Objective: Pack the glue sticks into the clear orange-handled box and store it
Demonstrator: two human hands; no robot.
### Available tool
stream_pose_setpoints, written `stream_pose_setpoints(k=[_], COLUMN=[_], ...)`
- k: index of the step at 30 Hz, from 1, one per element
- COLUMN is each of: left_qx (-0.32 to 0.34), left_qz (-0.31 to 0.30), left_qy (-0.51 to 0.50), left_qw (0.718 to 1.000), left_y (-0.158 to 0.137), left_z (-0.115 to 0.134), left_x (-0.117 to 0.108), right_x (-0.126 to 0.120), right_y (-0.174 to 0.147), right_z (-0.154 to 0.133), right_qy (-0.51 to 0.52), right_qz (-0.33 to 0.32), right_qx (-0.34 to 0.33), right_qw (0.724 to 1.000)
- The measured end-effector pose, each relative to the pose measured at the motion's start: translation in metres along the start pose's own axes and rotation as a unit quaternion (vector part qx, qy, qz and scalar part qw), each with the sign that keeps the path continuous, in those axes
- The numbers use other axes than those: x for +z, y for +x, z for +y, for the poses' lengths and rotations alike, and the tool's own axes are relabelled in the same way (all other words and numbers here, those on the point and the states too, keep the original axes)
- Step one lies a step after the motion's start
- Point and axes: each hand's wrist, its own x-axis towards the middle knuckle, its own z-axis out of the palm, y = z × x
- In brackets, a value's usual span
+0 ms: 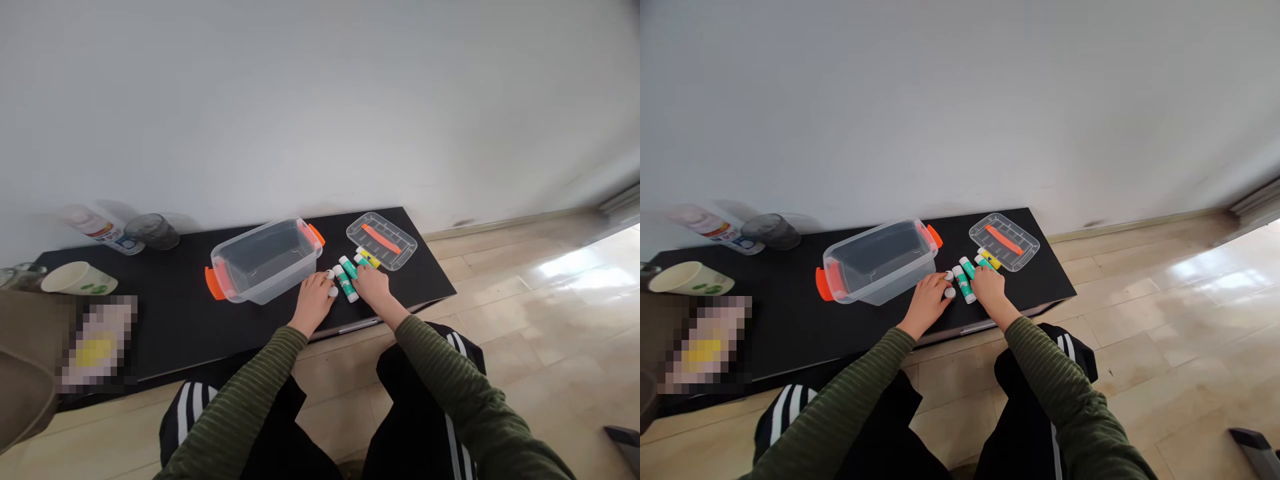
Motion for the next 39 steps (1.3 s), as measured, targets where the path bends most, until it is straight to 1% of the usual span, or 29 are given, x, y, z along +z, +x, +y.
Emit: stream_pose_setpoints(k=[4,7,9,10,11,12,13,14,15,17,18,19,20,21,22,23,25,29,32,39], left_qx=[-0.002,-0.012,-0.034,-0.053,-0.077,-0.106,-0.138,-0.17,-0.198,-0.233,-0.241,-0.245,-0.248,-0.251,-0.252,-0.252,-0.247,-0.234,-0.23,-0.232], left_qz=[-0.005,0.001,0.014,0.023,0.034,0.046,0.056,0.065,0.07,0.066,0.057,0.047,0.04,0.037,0.039,0.043,0.049,0.048,0.057,0.051], left_qy=[0.0,-0.029,-0.083,-0.125,-0.18,-0.246,-0.319,-0.397,-0.475,-0.612,-0.663,-0.702,-0.729,-0.747,-0.757,-0.763,-0.765,-0.756,-0.751,-0.74], left_qw=[1.0,1.0,0.996,0.99,0.98,0.962,0.936,0.899,0.854,0.753,0.706,0.667,0.636,0.615,0.602,0.594,0.592,0.609,0.616,0.629], left_y=[-0.002,-0.003,0.0,0.001,0.003,0.005,0.007,0.009,0.01,0.01,0.009,0.007,0.006,0.004,0.003,0.002,0.001,0.001,0.002,-0.001], left_z=[0.0,-0.001,-0.004,-0.005,-0.007,-0.009,-0.011,-0.012,-0.013,-0.013,-0.012,-0.011,-0.009,-0.008,-0.006,-0.004,-0.002,-0.001,-0.002,0.001], left_x=[-0.001,-0.003,-0.005,-0.005,-0.006,-0.007,-0.009,-0.01,-0.012,-0.016,-0.019,-0.021,-0.024,-0.027,-0.03,-0.032,-0.035,-0.039,-0.039,-0.038], right_x=[0.001,-0.001,-0.005,-0.008,-0.011,-0.013,-0.015,-0.017,-0.018,-0.018,-0.016,-0.015,-0.013,-0.012,-0.011,-0.01,-0.01,-0.012,-0.014,-0.016], right_y=[0.001,0.002,0.001,0.0,-0.002,-0.004,-0.008,-0.012,-0.016,-0.027,-0.032,-0.037,-0.041,-0.045,-0.048,-0.049,-0.051,-0.052,-0.052,-0.056], right_z=[-0.004,-0.001,0.002,0.004,0.006,0.008,0.009,0.011,0.012,0.013,0.013,0.013,0.013,0.013,0.013,0.013,0.014,0.016,0.017,0.015], right_qy=[0.001,0.015,0.034,0.046,0.059,0.074,0.089,0.105,0.12,0.145,0.156,0.165,0.173,0.179,0.184,0.186,0.187,0.188,0.188,0.183], right_qz=[-0.015,-0.017,-0.021,-0.023,-0.022,-0.019,-0.013,-0.004,0.005,0.022,0.027,0.031,0.034,0.037,0.04,0.043,0.05,0.075,0.09,0.093], right_qx=[0.011,0.013,0.012,0.01,0.008,0.007,0.004,-0.001,-0.009,-0.039,-0.059,-0.079,-0.098,-0.116,-0.13,-0.142,-0.154,-0.156,-0.158,-0.162], right_qw=[1.0,1.0,0.999,0.999,0.998,0.997,0.996,0.994,0.993,0.988,0.986,0.983,0.979,0.976,0.974,0.971,0.969,0.967,0.965,0.965])
